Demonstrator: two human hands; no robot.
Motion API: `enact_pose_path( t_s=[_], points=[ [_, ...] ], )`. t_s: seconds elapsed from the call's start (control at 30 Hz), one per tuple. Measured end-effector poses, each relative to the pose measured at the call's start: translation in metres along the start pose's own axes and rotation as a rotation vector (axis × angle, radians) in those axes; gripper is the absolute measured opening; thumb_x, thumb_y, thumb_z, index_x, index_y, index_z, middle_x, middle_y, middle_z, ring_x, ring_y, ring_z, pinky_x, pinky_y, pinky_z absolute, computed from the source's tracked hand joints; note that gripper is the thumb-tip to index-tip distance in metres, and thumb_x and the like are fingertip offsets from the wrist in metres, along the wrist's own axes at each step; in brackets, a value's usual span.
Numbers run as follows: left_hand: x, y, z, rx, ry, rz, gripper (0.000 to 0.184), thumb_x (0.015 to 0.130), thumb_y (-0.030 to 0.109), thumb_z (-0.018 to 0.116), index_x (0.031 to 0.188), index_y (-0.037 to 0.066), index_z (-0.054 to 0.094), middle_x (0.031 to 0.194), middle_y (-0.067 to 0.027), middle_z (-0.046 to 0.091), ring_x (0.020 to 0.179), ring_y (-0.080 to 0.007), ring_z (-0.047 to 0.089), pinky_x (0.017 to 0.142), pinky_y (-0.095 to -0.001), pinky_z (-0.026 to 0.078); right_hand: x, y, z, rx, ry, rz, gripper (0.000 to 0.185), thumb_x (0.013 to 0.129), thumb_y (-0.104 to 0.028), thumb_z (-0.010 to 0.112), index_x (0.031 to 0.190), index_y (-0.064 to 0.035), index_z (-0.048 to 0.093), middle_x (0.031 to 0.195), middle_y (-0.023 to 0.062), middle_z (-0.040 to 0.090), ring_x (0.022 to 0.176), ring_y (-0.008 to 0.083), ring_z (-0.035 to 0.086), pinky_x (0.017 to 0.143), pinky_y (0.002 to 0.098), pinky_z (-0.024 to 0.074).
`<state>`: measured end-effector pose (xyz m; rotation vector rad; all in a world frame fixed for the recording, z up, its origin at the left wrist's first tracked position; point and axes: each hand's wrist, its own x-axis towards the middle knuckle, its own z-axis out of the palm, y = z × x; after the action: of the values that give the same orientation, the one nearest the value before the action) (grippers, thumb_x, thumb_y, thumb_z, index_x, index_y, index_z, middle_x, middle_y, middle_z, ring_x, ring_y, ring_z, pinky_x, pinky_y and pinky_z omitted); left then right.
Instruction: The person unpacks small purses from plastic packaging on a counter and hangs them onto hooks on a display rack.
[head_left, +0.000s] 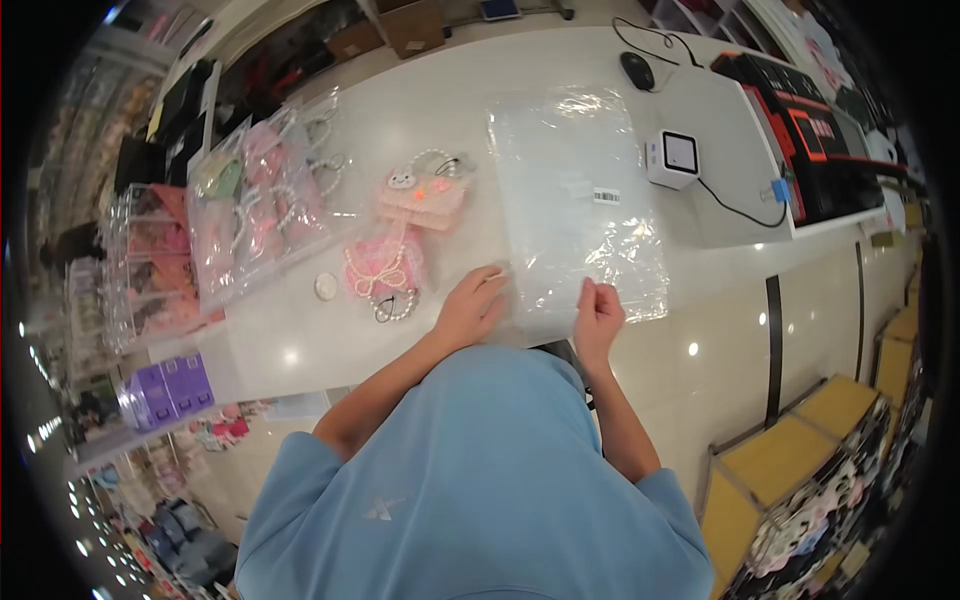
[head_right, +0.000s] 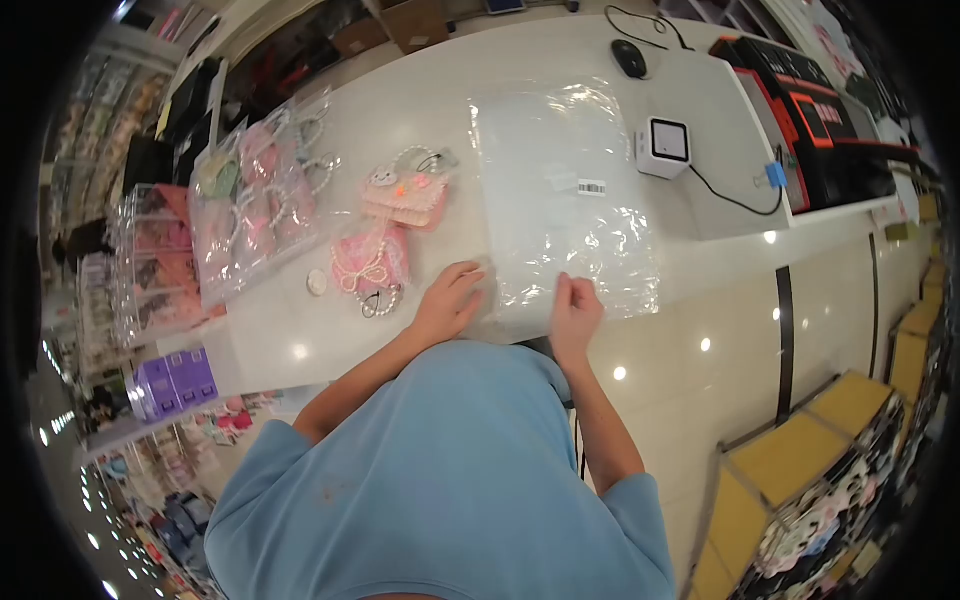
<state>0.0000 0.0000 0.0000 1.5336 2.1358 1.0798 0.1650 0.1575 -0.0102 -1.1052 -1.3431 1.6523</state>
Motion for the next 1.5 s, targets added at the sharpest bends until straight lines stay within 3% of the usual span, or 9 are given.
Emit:
enact_pose_path(
  t_s=[0.3,0.4,0.53,0.7,0.93,1.2,1.3,1.37,1.5],
  points=[
    [-0.055,-0.046,-0.099,0.246,0.756,-0.269,0.028,0.081,-0.001,0.064,0.109,-0.001,0.062,0.112,-0.0175,0.059,0.105,-0.0346,0.058,0.092,-0.0406,0.046,0.041,0.011,0.15,-0.372,-0.67,-0.252,0.019,0.088,-0.015,0.07,0.09,0.0029,0.064,0.069,0.0097,0.065,0.06,0.016,0.061,0.055,0.0293,0.0477],
    [-0.07,-0.056,-0.11,0.23,0.881,-0.411,0.029,0.081,0.0,0.064,0.11,-0.001,0.061,0.115,-0.0173,0.055,0.11,-0.0338,0.054,0.094,-0.0404,0.044,0.052,0.011,0.183,-0.379,-0.722,-0.22,0.025,0.085,-0.017,0.071,0.098,0.0025,0.063,0.082,0.0132,0.066,0.07,0.0209,0.064,0.061,0.0316,0.0497],
    [-0.09,-0.051,-0.105,0.078,0.968,-0.586,0.028,0.08,0.001,0.064,0.108,0.001,0.06,0.114,-0.0164,0.053,0.107,-0.0334,0.053,0.092,-0.0406,0.044,0.089,0.012,0.216,-0.52,-0.471,-0.635,0.033,0.084,-0.015,0.068,0.11,0.0023,0.059,0.101,0.0168,0.062,0.09,0.0301,0.062,0.079,0.0399,0.0506],
    [-0.114,-0.058,-0.08,0.195,0.745,-0.488,0.027,0.077,0.002,0.067,0.104,0.003,0.061,0.111,-0.015,0.055,0.107,-0.0329,0.052,0.091,-0.0417,0.043,0.149,0.016,0.259,-0.7,-0.379,-0.836,0.032,0.085,-0.015,0.065,0.111,0.0026,0.06,0.106,0.0187,0.062,0.097,0.0379,0.06,0.089,0.0461,0.0483],
    [-0.121,-0.066,-0.093,0.281,0.253,-0.276,0.025,0.074,0.008,0.072,0.098,0.004,0.064,0.107,-0.0114,0.056,0.108,-0.0315,0.052,0.094,-0.0431,0.041,0.184,0.026,0.309,-1.002,-0.675,-0.611,0.034,0.084,-0.02,0.063,0.112,0.001,0.065,0.114,0.0232,0.064,0.104,0.0396,0.063,0.09,0.048,0.05],
    [-0.118,-0.079,-0.108,0.288,0.186,-0.253,0.02,0.073,0.009,0.072,0.092,0.005,0.065,0.106,-0.0103,0.055,0.106,-0.0303,0.052,0.091,-0.042,0.041,0.193,0.014,0.325,-1.386,-0.78,-0.453,0.028,0.084,-0.018,0.06,0.106,-0.0019,0.068,0.111,0.0223,0.067,0.106,0.0372,0.064,0.091,0.0471,0.0501],
    [-0.118,-0.069,-0.128,0.246,0.249,-0.176,0.018,0.073,0.008,0.071,0.089,0.005,0.063,0.104,-0.01,0.055,0.101,-0.0299,0.053,0.088,-0.0414,0.041,0.21,0.006,0.32,-1.302,-0.867,-0.461,0.025,0.083,-0.015,0.06,0.101,0.001,0.067,0.098,0.0219,0.07,0.089,0.0302,0.07,0.078,0.0434,0.0542],
    [-0.116,-0.062,-0.149,0.213,0.315,-0.116,0.017,0.074,0.009,0.071,0.087,0.005,0.061,0.102,-0.0098,0.055,0.098,-0.0295,0.055,0.087,-0.0412,0.041,0.204,-0.031,0.315,-1.029,-1.056,-0.196,0.023,0.083,-0.016,0.064,0.096,0.0039,0.065,0.08,0.0162,0.069,0.069,0.0215,0.068,0.062,0.0371,0.0532],
    [-0.104,-0.035,-0.199,0.273,0.525,-0.216,0.01,0.074,0.008,0.07,0.078,0.005,0.062,0.085,-0.0093,0.06,0.088,-0.0283,0.057,0.082,-0.0405,0.042,0.127,-0.099,0.299,-0.723,-0.975,-0.115,0.024,0.083,-0.017,0.068,0.091,0.0052,0.063,0.066,0.0097,0.063,0.057,0.016,0.062,0.052,0.0318,0.0482]
  ],
)
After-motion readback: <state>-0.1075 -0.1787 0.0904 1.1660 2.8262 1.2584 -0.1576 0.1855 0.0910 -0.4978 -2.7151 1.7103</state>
